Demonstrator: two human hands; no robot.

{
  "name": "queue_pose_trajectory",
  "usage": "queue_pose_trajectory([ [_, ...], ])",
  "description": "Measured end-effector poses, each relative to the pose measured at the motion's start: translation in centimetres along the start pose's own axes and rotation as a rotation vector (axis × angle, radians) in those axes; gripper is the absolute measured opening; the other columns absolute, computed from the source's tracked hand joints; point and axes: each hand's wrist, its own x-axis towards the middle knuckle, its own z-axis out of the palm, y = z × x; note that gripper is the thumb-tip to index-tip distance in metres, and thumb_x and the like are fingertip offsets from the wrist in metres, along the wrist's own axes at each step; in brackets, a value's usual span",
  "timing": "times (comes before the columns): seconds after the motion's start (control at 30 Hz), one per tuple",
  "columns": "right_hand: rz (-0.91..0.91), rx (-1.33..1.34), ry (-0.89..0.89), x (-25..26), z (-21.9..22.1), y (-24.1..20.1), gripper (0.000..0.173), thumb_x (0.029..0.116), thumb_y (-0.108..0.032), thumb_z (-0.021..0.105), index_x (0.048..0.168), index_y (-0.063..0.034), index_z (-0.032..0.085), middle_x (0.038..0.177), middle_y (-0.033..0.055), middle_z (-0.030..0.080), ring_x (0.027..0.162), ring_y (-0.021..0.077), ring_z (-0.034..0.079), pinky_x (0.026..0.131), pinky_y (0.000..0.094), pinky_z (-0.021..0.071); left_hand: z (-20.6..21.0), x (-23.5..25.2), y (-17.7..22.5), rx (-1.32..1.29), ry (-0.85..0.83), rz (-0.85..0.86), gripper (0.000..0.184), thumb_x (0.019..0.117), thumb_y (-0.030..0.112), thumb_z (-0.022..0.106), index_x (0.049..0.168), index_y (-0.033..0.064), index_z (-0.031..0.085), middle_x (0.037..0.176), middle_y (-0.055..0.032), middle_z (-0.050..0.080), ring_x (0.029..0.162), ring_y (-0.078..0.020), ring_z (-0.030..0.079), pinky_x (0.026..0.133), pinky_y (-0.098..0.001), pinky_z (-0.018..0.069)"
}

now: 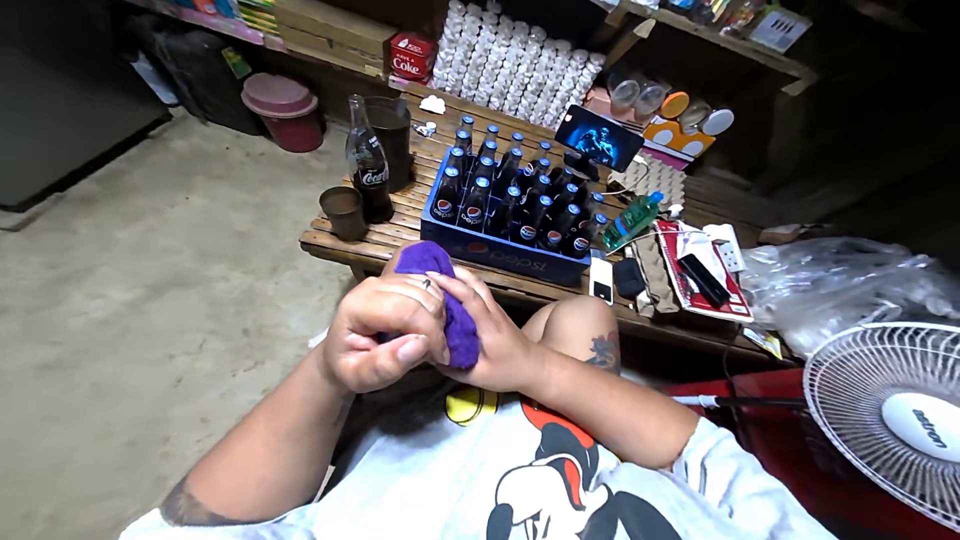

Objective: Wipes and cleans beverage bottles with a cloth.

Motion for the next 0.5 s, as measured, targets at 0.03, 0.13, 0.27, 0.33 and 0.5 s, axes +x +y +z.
queue_pose_trajectory([
  [0.03,-0.054,-0.024,0.009,0.1,0.1,0.1,0.081,0.079,-0.025,0.084,0.147,0.0002,0.048,0.142,0.0274,0.053,0.13,0.0332,0.056,0.108,0.0452,0.0499,0.0,0.0,0.0,-0.002,-0.001,0.0,0.034,0.1063,0.034,0.048,0.085,0.0115,0.064,0.075,0.0046,0.063,0.075,-0.0032,0.061,0.075,-0.0235,0.0498],
  [0.13,-0.087,-0.029,0.007,0.3,0.3,1.2,0.081,0.0797,-0.027,0.084,0.147,-0.0007,0.047,0.141,0.0263,0.054,0.131,0.0326,0.055,0.109,0.045,0.0486,-0.2,-0.2,0.1,-0.011,0.006,0.0,0.035,0.1067,0.034,0.048,0.085,0.0118,0.064,0.075,0.005,0.062,0.075,-0.0029,0.06,0.075,-0.023,0.0494],
  [0.27,0.068,-0.007,-0.048,0.6,0.3,2.3,0.088,0.0789,-0.027,0.085,0.151,0.0,0.043,0.145,0.0255,0.053,0.135,0.0324,0.053,0.114,0.0449,0.0443,-0.5,-0.3,0.2,-0.028,0.028,-0.012,0.035,0.1065,0.034,0.049,0.085,0.0126,0.064,0.075,0.0063,0.063,0.074,-0.0013,0.06,0.074,-0.0216,0.0499],
  [0.33,0.213,-0.01,-0.107,0.7,0.3,3.0,0.091,0.0791,-0.028,0.085,0.154,-0.0012,0.04,0.149,0.0254,0.049,0.138,0.033,0.049,0.116,0.0447,0.0406,-0.5,-0.3,0.2,-0.029,0.037,-0.017,0.035,0.1065,0.035,0.049,0.084,0.013,0.064,0.074,0.007,0.063,0.073,-0.0009,0.06,0.073,-0.0214,0.05],
  [0.5,0.356,0.024,-0.12,0.8,0.3,3.5,0.09,0.0798,-0.029,0.084,0.155,-0.0043,0.04,0.154,0.025,0.042,0.143,0.0338,0.043,0.118,0.0452,0.0373,-0.4,-0.2,0.1,-0.012,0.024,-0.008,0.035,0.1069,0.035,0.048,0.085,0.0129,0.065,0.075,0.0068,0.064,0.075,-0.0007,0.061,0.08,-0.0232,0.0504],
])
